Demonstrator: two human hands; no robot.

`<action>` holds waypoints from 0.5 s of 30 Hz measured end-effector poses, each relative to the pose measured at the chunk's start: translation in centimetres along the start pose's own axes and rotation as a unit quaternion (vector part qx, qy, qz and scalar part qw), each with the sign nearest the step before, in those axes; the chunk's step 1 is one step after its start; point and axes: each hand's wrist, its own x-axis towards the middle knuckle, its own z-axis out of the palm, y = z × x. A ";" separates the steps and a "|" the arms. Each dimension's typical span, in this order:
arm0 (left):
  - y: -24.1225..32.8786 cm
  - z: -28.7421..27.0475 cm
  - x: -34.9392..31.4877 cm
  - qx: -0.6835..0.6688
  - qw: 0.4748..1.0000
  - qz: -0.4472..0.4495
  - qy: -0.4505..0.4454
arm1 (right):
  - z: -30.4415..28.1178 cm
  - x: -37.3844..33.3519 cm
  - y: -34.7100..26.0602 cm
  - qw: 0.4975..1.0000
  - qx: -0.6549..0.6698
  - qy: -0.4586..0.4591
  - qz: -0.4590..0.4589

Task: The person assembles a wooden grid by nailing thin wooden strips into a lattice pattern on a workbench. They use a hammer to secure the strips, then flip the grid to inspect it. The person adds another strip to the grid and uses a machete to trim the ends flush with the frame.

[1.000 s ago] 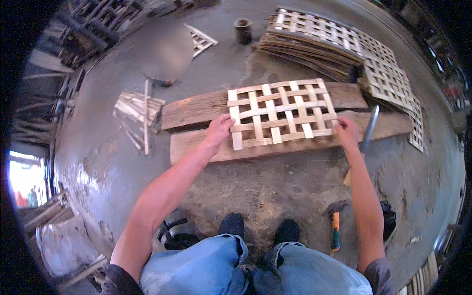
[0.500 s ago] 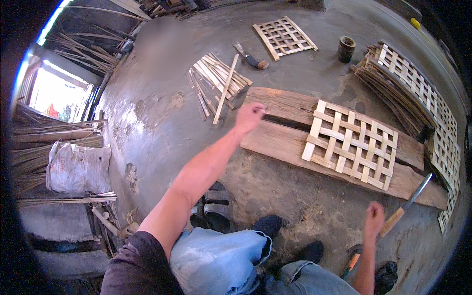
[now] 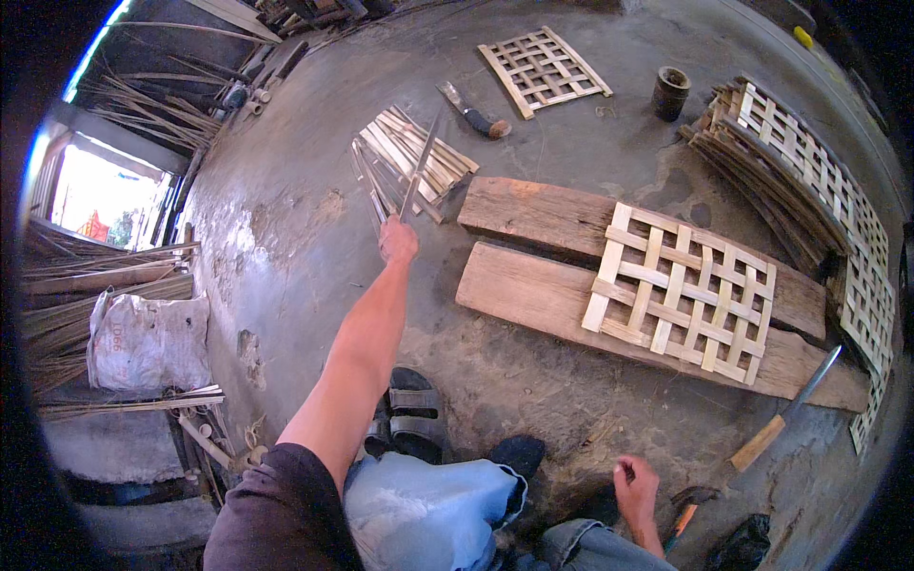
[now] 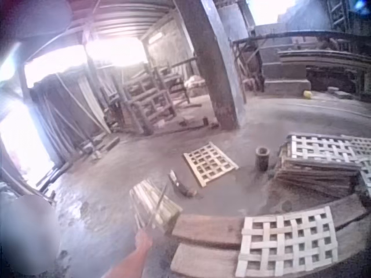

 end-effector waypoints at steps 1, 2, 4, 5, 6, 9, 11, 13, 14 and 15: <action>0.2 -0.1 -0.4 -0.049 0.998 0.012 0.033 | -0.2 1.1 -0.8 1.000 -0.006 -0.004 -0.029; 0.2 -0.2 -0.9 -0.097 0.993 0.023 0.067 | -0.4 2.2 -1.5 0.998 -0.012 -0.010 -0.059; 5.2 -0.1 -5.3 -0.393 0.919 0.002 0.027 | -0.9 5.1 -3.9 0.992 -0.037 -0.010 -0.119; 7.5 -0.8 -8.5 -0.447 0.894 0.019 -0.018 | -1.2 6.5 -6.0 0.986 -0.049 -0.015 -0.157; 8.6 -1.6 -11.5 -0.536 0.840 0.044 -0.067 | -1.0 7.8 -8.0 0.984 -0.020 -0.024 -0.173; 12.6 -6.1 -23.3 -0.409 0.858 0.258 -0.175 | 0.8 10.6 -14.1 0.956 0.097 0.058 -0.270; 16.7 -10.5 -30.8 -0.479 0.793 0.188 -0.325 | 2.5 12.3 -14.6 0.942 0.225 0.048 -0.245; 17.9 -9.6 -33.9 -0.468 0.752 0.289 -0.364 | 1.9 11.8 -14.5 0.955 0.274 -0.034 -0.106; 16.6 -9.3 -33.2 -0.402 0.770 0.386 -0.311 | 3.1 11.8 -12.8 0.956 0.273 -0.028 -0.106; 15.3 -9.3 -31.4 -0.357 0.762 0.311 -0.442 | 3.8 11.6 -10.8 0.957 0.270 -0.018 -0.106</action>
